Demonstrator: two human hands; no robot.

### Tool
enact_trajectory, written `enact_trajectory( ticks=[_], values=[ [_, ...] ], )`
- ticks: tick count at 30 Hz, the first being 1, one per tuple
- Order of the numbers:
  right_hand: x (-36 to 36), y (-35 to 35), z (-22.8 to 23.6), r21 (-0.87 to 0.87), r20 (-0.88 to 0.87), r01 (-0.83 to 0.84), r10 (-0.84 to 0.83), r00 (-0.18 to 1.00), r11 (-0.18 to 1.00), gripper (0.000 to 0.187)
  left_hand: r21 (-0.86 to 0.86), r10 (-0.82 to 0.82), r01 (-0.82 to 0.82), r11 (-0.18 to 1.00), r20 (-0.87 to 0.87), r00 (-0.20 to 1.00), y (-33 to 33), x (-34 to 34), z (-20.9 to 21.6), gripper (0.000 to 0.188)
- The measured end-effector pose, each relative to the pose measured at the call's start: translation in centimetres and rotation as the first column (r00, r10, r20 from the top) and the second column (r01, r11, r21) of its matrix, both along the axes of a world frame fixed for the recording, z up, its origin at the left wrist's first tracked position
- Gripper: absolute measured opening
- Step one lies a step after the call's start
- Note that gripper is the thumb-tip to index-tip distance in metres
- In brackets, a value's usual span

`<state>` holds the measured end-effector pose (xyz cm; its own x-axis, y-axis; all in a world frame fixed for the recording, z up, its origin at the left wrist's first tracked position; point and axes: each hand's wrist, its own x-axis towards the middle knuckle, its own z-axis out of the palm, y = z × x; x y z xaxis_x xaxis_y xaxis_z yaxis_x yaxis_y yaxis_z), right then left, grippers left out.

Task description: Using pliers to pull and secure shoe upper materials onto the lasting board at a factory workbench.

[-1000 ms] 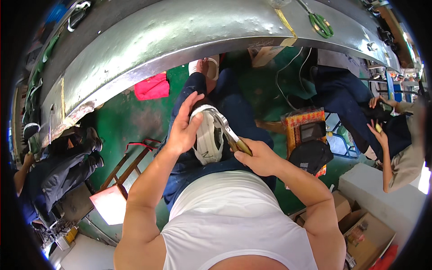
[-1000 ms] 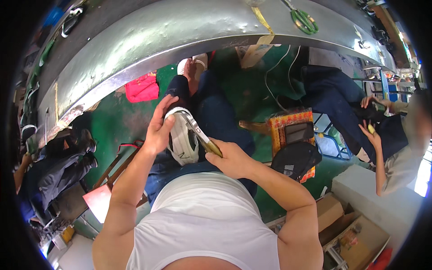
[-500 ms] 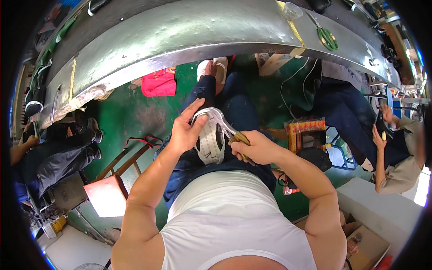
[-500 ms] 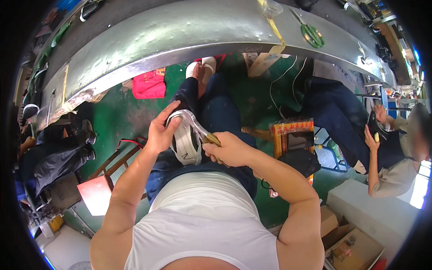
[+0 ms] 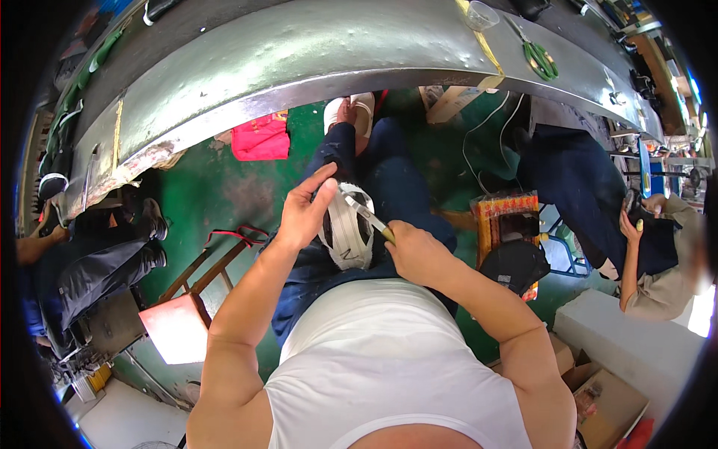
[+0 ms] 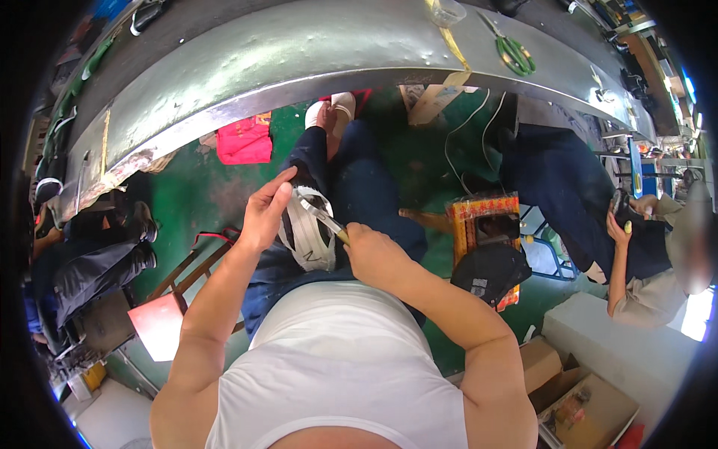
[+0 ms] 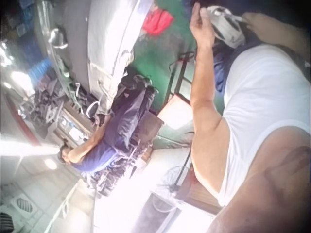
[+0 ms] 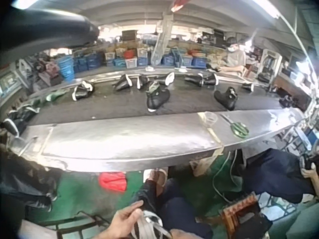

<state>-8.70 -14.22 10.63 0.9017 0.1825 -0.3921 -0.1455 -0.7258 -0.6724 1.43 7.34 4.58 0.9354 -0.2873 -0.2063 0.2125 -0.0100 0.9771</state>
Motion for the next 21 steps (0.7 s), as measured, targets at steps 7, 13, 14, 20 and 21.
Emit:
enact_trajectory(
  ticks=[7, 13, 14, 20, 21],
  values=[
    [0.2, -2.2, 0.1, 0.132, -0.146, -0.112, 0.131, 0.981, 0.985, 0.025, 0.115, 0.023, -0.03, 0.993, 0.062, 0.998, 0.1, 0.4, -0.8, 0.037],
    [0.9, -0.5, 2.7, 0.401, -0.138, 0.121, -0.07, 0.988, 0.908, 0.034, 0.125, -0.077, 0.071, 0.99, 0.049, 0.996, 1.0, 0.7, -0.9, 0.042],
    [1.1, 0.1, 1.8, 0.397, 0.03, 0.12, -0.143, 0.989, 0.91, 0.035, 0.104, -0.106, 0.099, 0.99, 0.058, 0.993, 0.9, 0.6, -1.0, 0.044],
    [3.7, 0.2, 1.1, 0.221, 0.005, -0.028, 0.027, 1.0, 0.975, 0.041, 0.11, -0.184, 0.183, 0.977, -0.005, 0.983, 1.3, 1.3, -0.4, 0.053],
    [3.0, 0.6, 0.5, 0.22, 0.002, -0.024, 0.024, 1.0, 0.975, 0.041, 0.093, -0.209, 0.212, 0.973, -0.034, 0.977, 1.3, 1.0, -0.2, 0.054]
  ],
)
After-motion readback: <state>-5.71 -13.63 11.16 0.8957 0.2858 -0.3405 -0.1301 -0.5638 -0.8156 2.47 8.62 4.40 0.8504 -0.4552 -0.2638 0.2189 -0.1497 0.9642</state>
